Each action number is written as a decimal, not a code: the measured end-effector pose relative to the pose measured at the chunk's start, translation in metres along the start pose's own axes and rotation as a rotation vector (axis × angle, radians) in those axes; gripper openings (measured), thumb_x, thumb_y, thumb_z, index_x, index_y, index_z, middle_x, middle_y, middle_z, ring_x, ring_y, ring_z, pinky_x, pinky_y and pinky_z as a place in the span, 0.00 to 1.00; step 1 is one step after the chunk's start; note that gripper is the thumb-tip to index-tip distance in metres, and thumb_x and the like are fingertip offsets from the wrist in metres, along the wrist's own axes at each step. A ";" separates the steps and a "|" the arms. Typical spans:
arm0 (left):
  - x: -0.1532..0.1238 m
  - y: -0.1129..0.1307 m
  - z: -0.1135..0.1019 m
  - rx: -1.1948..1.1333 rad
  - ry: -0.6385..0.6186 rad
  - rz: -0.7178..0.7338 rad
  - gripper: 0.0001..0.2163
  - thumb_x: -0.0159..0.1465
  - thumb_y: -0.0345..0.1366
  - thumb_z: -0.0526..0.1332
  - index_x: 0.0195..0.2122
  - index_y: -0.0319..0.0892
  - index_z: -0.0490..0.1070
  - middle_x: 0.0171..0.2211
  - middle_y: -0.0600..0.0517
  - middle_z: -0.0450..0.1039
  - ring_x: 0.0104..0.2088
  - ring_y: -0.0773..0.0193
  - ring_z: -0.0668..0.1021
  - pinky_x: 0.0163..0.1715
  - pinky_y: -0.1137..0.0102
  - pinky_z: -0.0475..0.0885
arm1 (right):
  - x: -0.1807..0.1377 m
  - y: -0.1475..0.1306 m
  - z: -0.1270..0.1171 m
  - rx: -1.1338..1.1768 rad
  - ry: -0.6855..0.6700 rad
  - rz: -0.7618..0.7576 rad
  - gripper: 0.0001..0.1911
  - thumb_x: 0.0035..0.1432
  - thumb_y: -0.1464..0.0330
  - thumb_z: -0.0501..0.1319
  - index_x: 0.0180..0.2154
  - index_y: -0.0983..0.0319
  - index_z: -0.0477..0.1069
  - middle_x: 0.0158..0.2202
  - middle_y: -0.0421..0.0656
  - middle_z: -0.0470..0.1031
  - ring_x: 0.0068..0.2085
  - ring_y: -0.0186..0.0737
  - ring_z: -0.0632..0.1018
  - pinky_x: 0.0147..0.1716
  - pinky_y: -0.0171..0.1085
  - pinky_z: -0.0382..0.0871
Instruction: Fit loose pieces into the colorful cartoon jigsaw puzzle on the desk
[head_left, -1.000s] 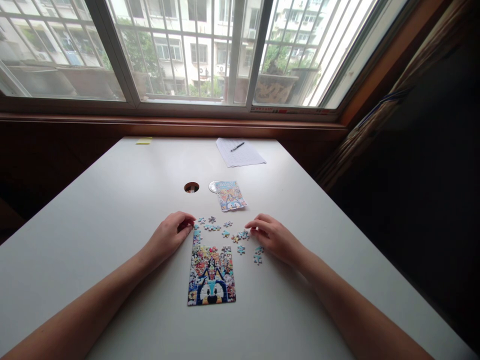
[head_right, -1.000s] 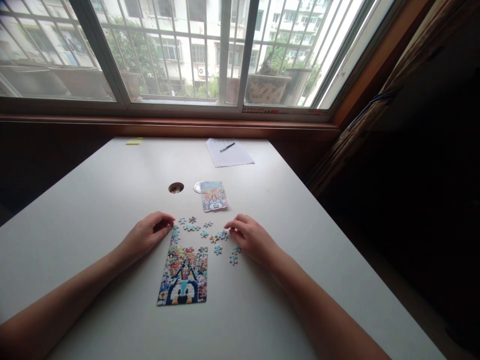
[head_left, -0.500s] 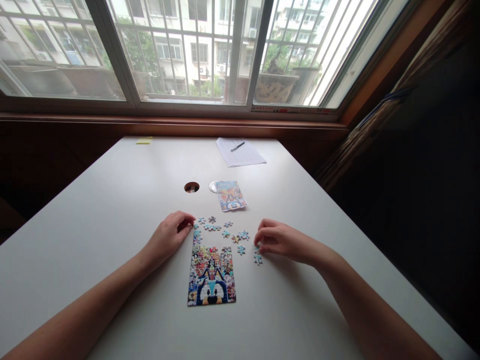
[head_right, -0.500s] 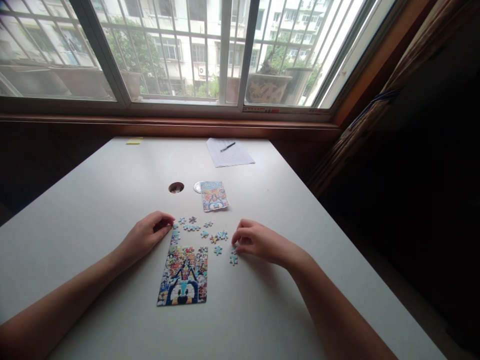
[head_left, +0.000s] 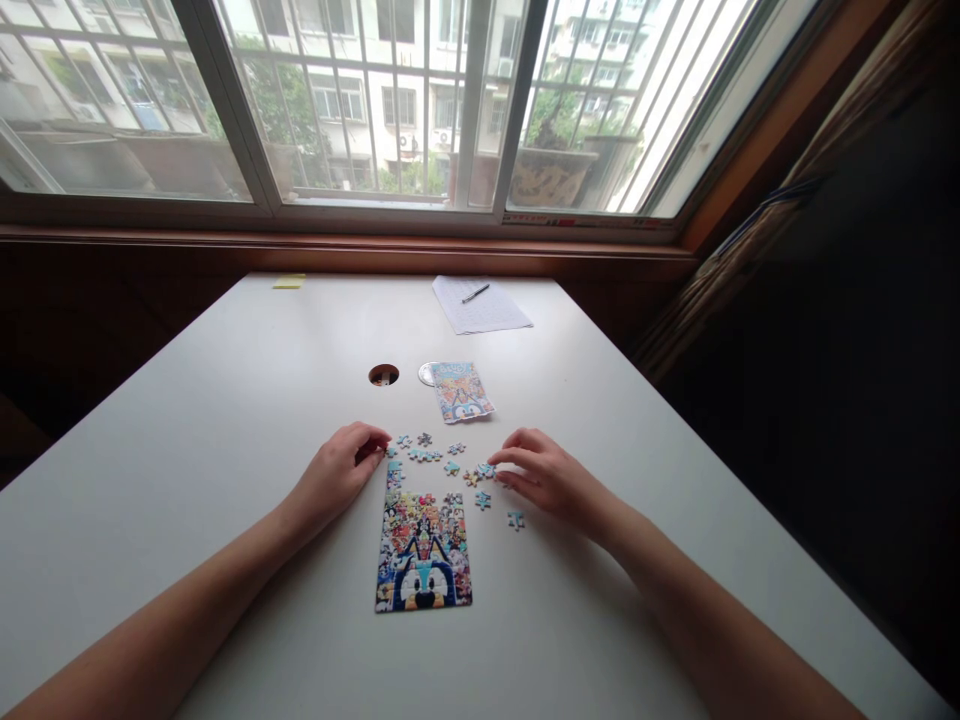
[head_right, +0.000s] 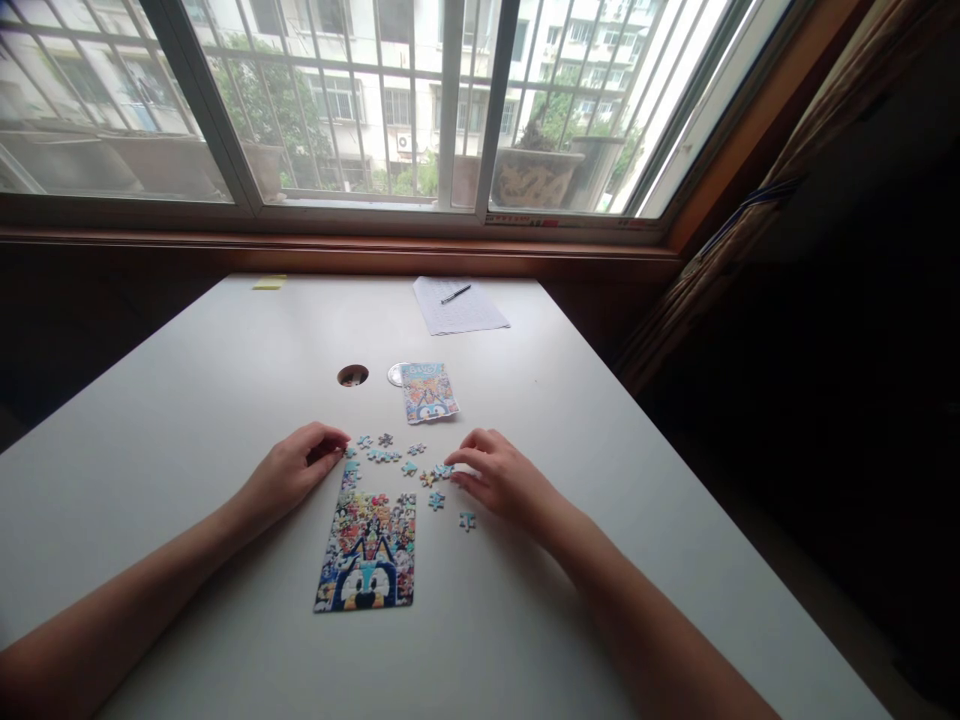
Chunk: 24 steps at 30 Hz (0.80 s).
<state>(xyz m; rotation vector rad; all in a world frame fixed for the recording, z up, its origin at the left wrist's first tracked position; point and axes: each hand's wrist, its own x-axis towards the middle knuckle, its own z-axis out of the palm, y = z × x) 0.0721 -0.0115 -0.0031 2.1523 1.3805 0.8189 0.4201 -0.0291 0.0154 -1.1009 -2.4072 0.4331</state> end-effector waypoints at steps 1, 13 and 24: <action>0.000 -0.001 0.000 -0.001 -0.001 0.002 0.07 0.67 0.33 0.57 0.43 0.45 0.73 0.42 0.50 0.75 0.42 0.59 0.77 0.44 0.64 0.74 | 0.001 -0.003 0.004 -0.035 0.008 -0.028 0.11 0.66 0.67 0.62 0.48 0.56 0.77 0.44 0.49 0.74 0.44 0.46 0.74 0.45 0.45 0.72; 0.000 0.003 -0.001 0.000 0.006 0.005 0.07 0.67 0.33 0.57 0.43 0.45 0.73 0.42 0.50 0.75 0.42 0.59 0.77 0.44 0.64 0.74 | 0.003 -0.020 0.016 -0.144 0.029 -0.026 0.08 0.67 0.65 0.62 0.46 0.51 0.79 0.46 0.46 0.75 0.47 0.47 0.70 0.47 0.46 0.70; -0.001 0.002 -0.003 -0.006 0.014 0.012 0.07 0.66 0.32 0.57 0.42 0.45 0.73 0.42 0.50 0.76 0.42 0.60 0.77 0.44 0.64 0.74 | 0.010 -0.019 0.014 -0.204 0.063 -0.045 0.10 0.66 0.68 0.62 0.48 0.56 0.77 0.44 0.47 0.76 0.46 0.48 0.72 0.45 0.47 0.71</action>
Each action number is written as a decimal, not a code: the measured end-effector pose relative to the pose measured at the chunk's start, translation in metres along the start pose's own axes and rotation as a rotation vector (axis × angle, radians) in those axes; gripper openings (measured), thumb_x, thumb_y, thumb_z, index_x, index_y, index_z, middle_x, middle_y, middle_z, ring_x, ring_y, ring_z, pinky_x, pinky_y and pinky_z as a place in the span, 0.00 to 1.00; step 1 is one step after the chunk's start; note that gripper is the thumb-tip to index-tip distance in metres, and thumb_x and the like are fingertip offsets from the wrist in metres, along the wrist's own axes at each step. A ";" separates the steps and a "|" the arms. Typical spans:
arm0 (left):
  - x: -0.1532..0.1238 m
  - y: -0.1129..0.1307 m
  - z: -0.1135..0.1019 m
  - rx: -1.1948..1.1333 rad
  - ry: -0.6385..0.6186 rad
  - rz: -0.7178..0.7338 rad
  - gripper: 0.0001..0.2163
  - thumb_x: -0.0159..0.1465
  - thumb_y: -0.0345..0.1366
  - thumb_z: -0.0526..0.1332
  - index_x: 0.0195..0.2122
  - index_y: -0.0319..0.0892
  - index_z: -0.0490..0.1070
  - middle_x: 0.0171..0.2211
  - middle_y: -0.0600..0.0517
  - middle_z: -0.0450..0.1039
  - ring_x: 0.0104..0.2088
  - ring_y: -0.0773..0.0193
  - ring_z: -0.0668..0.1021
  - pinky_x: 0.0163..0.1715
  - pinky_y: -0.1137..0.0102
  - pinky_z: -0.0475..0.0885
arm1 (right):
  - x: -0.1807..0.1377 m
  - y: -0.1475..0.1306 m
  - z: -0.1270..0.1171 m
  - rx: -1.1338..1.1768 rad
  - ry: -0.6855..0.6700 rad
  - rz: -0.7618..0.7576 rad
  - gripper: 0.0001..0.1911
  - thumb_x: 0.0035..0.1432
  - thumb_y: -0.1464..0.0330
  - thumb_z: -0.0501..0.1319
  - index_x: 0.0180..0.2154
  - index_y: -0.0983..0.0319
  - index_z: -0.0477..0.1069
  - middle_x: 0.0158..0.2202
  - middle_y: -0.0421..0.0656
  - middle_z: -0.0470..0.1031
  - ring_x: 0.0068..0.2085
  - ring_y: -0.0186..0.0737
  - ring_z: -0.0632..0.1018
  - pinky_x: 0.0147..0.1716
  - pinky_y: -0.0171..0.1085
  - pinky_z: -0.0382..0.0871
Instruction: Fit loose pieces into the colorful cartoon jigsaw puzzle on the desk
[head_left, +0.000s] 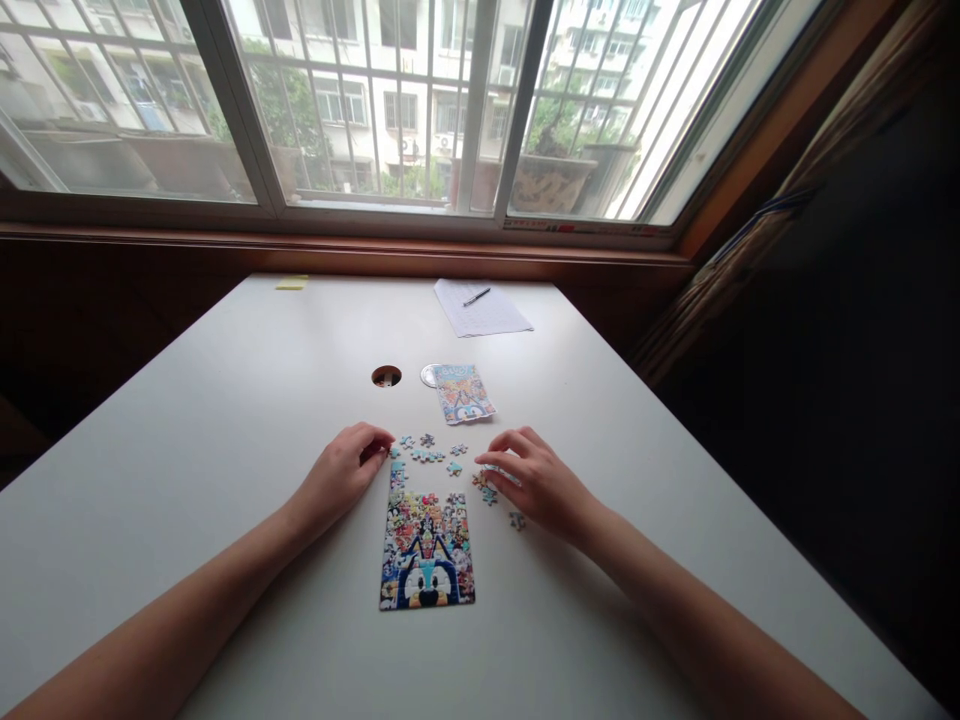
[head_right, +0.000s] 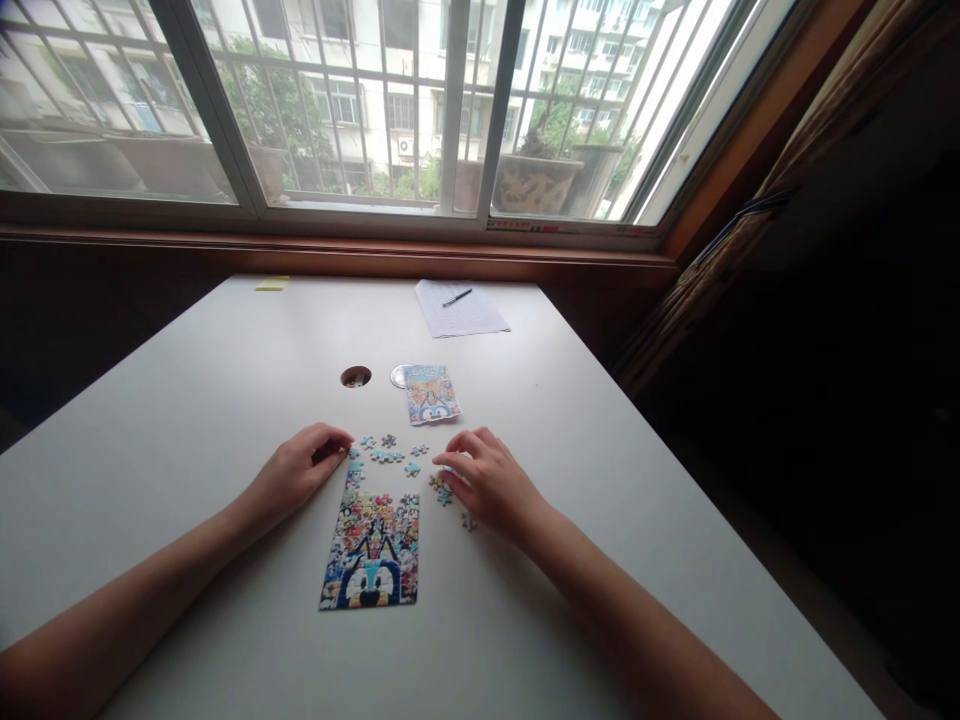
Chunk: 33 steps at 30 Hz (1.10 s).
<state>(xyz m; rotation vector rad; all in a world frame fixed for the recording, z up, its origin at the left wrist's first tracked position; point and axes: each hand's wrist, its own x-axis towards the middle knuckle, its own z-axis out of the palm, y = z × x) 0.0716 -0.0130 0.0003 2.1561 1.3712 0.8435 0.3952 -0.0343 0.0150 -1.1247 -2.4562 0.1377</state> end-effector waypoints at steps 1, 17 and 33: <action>0.000 0.000 0.000 -0.001 0.000 0.005 0.07 0.66 0.32 0.57 0.42 0.45 0.73 0.42 0.50 0.76 0.42 0.59 0.77 0.44 0.64 0.75 | 0.002 0.000 -0.001 -0.007 -0.005 0.001 0.10 0.66 0.69 0.62 0.48 0.56 0.77 0.44 0.47 0.76 0.46 0.47 0.73 0.45 0.46 0.71; -0.001 0.000 0.000 0.015 0.012 0.031 0.08 0.66 0.31 0.56 0.42 0.44 0.73 0.41 0.49 0.75 0.42 0.58 0.77 0.43 0.64 0.74 | 0.045 -0.006 0.017 0.077 -0.084 0.079 0.06 0.64 0.72 0.63 0.40 0.59 0.80 0.39 0.46 0.76 0.44 0.45 0.76 0.46 0.43 0.72; -0.002 0.001 -0.001 0.015 0.011 0.025 0.08 0.66 0.31 0.56 0.42 0.44 0.74 0.40 0.49 0.75 0.42 0.58 0.77 0.43 0.63 0.74 | 0.032 0.003 0.019 0.238 -0.036 0.087 0.05 0.63 0.73 0.64 0.39 0.59 0.78 0.43 0.46 0.74 0.46 0.44 0.75 0.49 0.45 0.71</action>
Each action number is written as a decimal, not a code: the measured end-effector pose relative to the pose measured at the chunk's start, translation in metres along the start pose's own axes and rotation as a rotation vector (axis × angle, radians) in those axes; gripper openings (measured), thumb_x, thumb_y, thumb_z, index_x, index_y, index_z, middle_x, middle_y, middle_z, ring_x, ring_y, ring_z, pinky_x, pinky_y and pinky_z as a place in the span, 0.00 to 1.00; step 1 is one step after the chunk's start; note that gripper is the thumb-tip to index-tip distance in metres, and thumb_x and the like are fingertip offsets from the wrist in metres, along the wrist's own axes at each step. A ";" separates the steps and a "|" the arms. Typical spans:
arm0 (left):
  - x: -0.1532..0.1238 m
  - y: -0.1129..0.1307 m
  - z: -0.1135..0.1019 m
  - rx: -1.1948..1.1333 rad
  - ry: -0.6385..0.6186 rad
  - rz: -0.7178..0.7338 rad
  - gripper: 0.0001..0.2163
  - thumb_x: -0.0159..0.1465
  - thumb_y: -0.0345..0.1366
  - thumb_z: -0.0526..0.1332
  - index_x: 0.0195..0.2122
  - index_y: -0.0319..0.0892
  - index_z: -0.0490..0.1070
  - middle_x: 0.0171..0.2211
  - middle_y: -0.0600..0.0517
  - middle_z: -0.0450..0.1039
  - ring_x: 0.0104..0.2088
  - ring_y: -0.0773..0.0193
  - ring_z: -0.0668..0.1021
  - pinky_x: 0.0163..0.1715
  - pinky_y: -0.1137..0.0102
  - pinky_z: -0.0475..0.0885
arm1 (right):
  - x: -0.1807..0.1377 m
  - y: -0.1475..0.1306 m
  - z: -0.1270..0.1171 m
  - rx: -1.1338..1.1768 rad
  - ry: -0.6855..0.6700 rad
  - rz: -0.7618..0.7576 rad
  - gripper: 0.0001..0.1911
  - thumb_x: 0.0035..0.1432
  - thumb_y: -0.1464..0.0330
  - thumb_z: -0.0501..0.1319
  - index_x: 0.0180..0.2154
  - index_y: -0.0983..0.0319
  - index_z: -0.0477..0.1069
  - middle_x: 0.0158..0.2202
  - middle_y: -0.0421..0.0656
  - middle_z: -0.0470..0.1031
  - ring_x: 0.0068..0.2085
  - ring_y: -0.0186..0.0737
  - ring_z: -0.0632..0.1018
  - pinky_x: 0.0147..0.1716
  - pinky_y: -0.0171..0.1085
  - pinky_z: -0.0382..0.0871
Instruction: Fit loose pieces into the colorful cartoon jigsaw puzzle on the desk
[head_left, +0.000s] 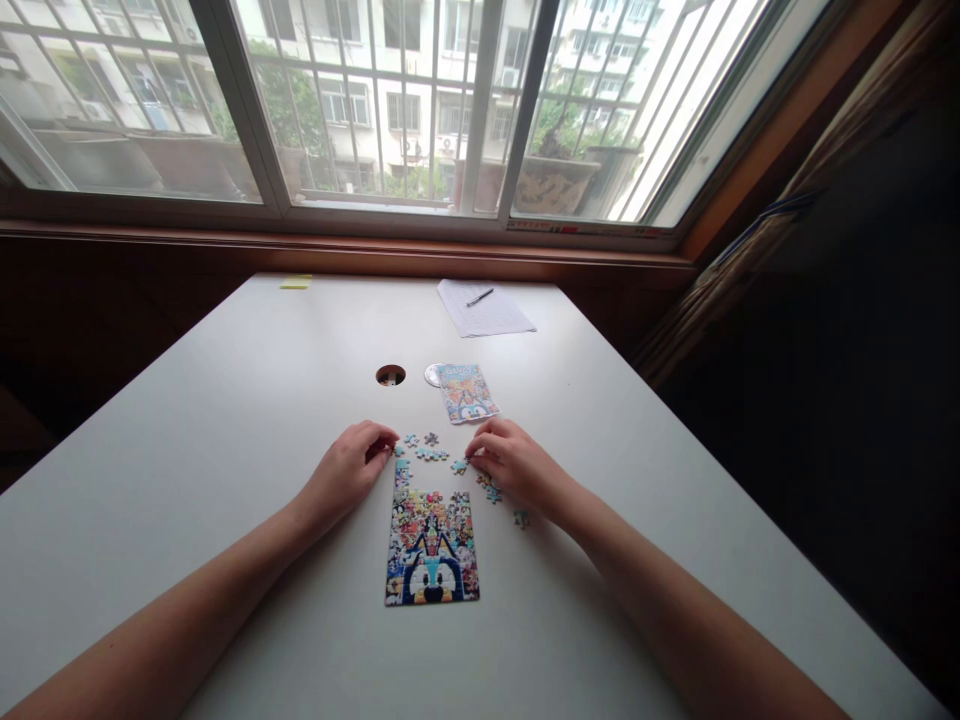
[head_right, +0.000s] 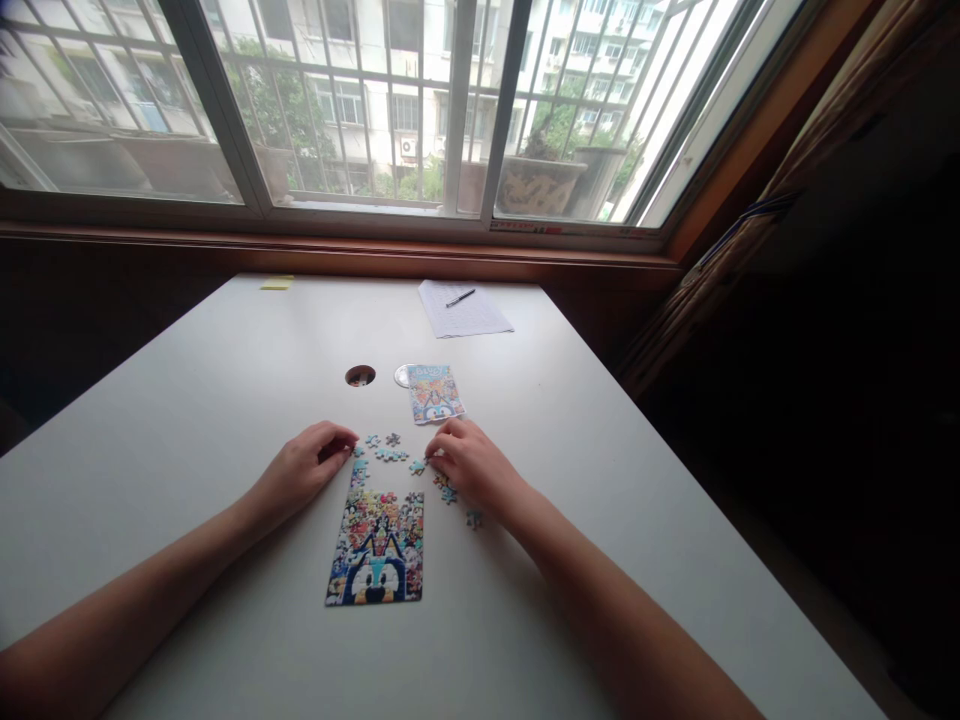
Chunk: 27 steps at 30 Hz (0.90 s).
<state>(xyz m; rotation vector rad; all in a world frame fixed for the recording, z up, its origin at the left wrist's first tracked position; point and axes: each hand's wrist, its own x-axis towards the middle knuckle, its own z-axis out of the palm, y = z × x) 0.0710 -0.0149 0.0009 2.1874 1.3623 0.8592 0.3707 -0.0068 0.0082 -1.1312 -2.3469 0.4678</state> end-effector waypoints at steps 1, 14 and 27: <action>0.000 0.000 0.000 -0.001 0.000 -0.002 0.08 0.66 0.31 0.56 0.42 0.44 0.74 0.40 0.49 0.75 0.41 0.58 0.77 0.43 0.63 0.74 | 0.000 0.001 0.000 0.003 0.003 -0.007 0.05 0.63 0.73 0.64 0.39 0.58 0.78 0.43 0.46 0.75 0.46 0.44 0.76 0.49 0.44 0.71; 0.001 -0.001 0.000 -0.014 -0.004 -0.011 0.08 0.66 0.30 0.56 0.42 0.44 0.74 0.41 0.49 0.76 0.41 0.59 0.77 0.44 0.63 0.74 | -0.001 0.003 -0.002 0.080 -0.008 -0.009 0.06 0.64 0.72 0.62 0.40 0.58 0.78 0.43 0.46 0.74 0.44 0.42 0.76 0.48 0.42 0.72; 0.000 -0.001 0.000 -0.031 0.005 -0.007 0.08 0.66 0.31 0.56 0.42 0.45 0.73 0.41 0.50 0.76 0.41 0.59 0.78 0.44 0.64 0.75 | 0.000 0.012 -0.002 0.209 -0.075 0.083 0.06 0.63 0.71 0.63 0.41 0.58 0.77 0.42 0.44 0.73 0.40 0.39 0.77 0.42 0.38 0.73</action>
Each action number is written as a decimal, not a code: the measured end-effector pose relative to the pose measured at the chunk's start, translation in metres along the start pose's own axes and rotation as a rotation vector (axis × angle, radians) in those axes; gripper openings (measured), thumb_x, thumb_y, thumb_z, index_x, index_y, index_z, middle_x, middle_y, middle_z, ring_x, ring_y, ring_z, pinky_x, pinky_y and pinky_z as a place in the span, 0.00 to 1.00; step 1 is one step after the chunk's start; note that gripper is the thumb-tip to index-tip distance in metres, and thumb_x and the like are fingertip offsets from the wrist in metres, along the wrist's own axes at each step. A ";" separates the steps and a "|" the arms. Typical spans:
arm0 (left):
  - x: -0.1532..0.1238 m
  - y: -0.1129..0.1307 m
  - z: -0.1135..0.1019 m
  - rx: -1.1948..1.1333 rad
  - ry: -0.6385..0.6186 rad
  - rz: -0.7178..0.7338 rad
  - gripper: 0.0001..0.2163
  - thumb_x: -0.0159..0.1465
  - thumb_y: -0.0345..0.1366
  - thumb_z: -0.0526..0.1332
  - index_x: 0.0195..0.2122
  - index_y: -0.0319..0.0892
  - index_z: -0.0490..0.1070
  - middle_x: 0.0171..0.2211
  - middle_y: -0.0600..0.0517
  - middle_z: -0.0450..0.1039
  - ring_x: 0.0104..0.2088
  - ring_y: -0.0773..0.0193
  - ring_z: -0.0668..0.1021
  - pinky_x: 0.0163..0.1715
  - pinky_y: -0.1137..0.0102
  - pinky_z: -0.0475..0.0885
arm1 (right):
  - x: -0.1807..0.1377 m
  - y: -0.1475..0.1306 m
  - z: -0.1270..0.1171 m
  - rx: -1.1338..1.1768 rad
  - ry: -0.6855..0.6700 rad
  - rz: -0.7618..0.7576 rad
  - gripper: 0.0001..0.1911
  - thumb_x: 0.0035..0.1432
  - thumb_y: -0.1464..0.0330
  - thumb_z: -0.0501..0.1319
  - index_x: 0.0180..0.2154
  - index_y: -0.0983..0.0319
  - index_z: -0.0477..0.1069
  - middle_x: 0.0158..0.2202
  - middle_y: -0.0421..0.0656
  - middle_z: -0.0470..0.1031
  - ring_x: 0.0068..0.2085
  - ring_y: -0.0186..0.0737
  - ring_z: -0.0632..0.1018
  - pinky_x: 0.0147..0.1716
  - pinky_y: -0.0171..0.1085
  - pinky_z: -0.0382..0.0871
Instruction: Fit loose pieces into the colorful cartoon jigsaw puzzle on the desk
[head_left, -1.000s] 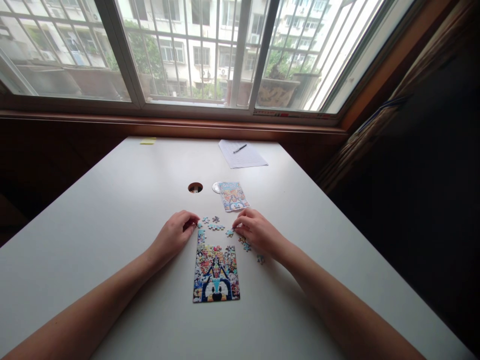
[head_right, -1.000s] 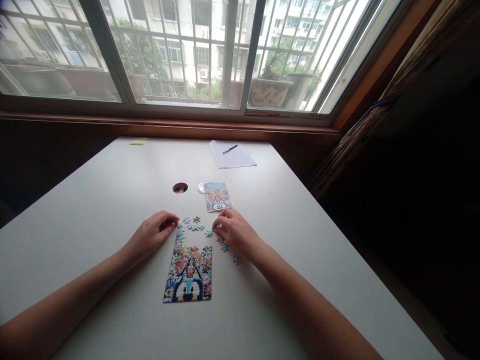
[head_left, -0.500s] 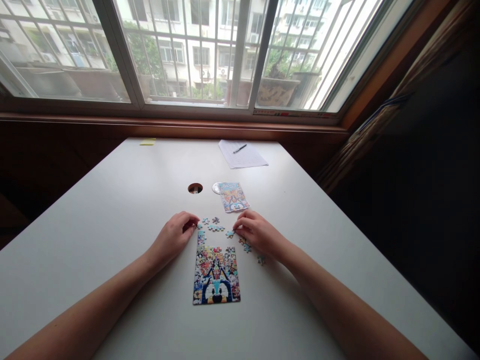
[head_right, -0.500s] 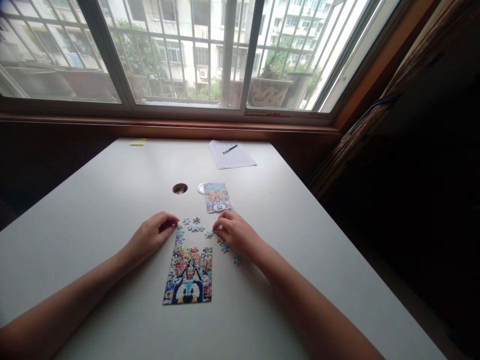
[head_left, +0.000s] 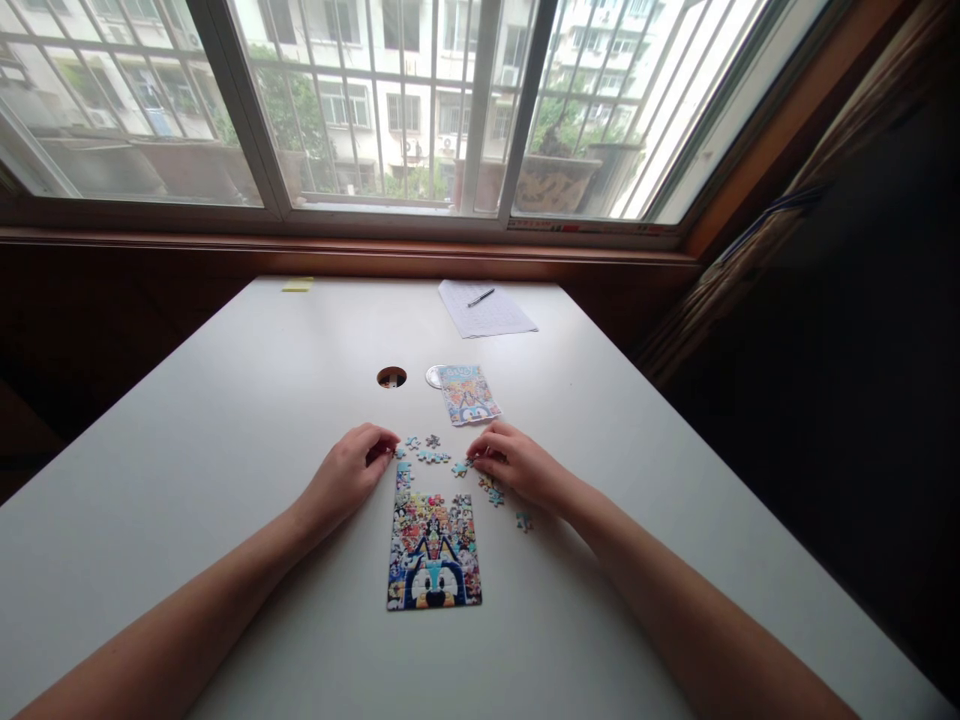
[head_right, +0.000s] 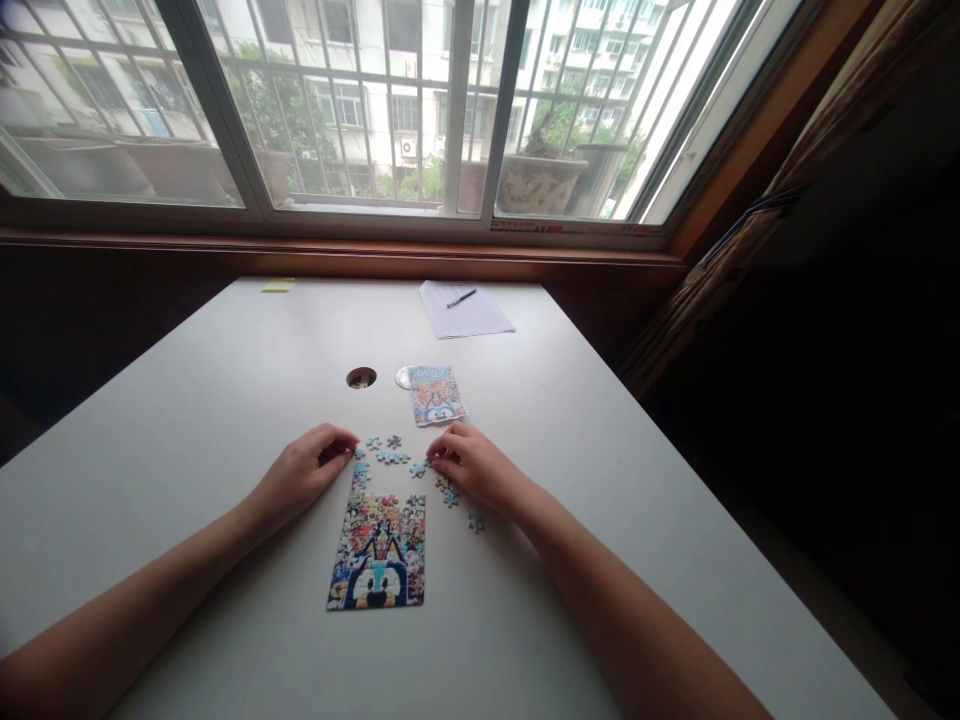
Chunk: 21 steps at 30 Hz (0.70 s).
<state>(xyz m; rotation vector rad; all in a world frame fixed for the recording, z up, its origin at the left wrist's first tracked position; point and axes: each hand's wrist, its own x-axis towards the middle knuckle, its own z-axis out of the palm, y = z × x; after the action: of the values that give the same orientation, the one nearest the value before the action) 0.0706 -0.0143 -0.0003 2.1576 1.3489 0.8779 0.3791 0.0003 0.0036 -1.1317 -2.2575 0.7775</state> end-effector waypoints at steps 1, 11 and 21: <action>0.000 0.000 0.000 -0.002 -0.002 -0.003 0.08 0.66 0.31 0.56 0.42 0.45 0.73 0.41 0.50 0.76 0.41 0.59 0.78 0.44 0.64 0.75 | 0.000 0.000 -0.001 0.011 -0.009 0.008 0.06 0.63 0.71 0.63 0.42 0.58 0.77 0.43 0.44 0.73 0.40 0.39 0.77 0.42 0.38 0.73; 0.001 0.002 -0.001 -0.013 -0.006 -0.010 0.07 0.66 0.31 0.57 0.42 0.44 0.74 0.41 0.49 0.76 0.40 0.60 0.78 0.43 0.64 0.76 | 0.000 -0.006 -0.013 0.089 -0.076 0.033 0.11 0.64 0.73 0.59 0.45 0.58 0.77 0.44 0.45 0.73 0.41 0.39 0.77 0.45 0.39 0.73; 0.001 -0.001 -0.001 0.001 0.006 -0.012 0.07 0.65 0.31 0.58 0.42 0.44 0.74 0.40 0.50 0.76 0.40 0.60 0.78 0.43 0.65 0.75 | 0.002 -0.001 -0.018 0.158 -0.077 0.062 0.09 0.65 0.69 0.60 0.45 0.58 0.78 0.44 0.45 0.74 0.45 0.41 0.76 0.47 0.40 0.70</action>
<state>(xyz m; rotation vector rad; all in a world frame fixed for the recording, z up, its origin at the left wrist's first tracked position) 0.0697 -0.0133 -0.0005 2.1477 1.3637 0.8798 0.3887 0.0065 0.0174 -1.1181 -2.1871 1.0214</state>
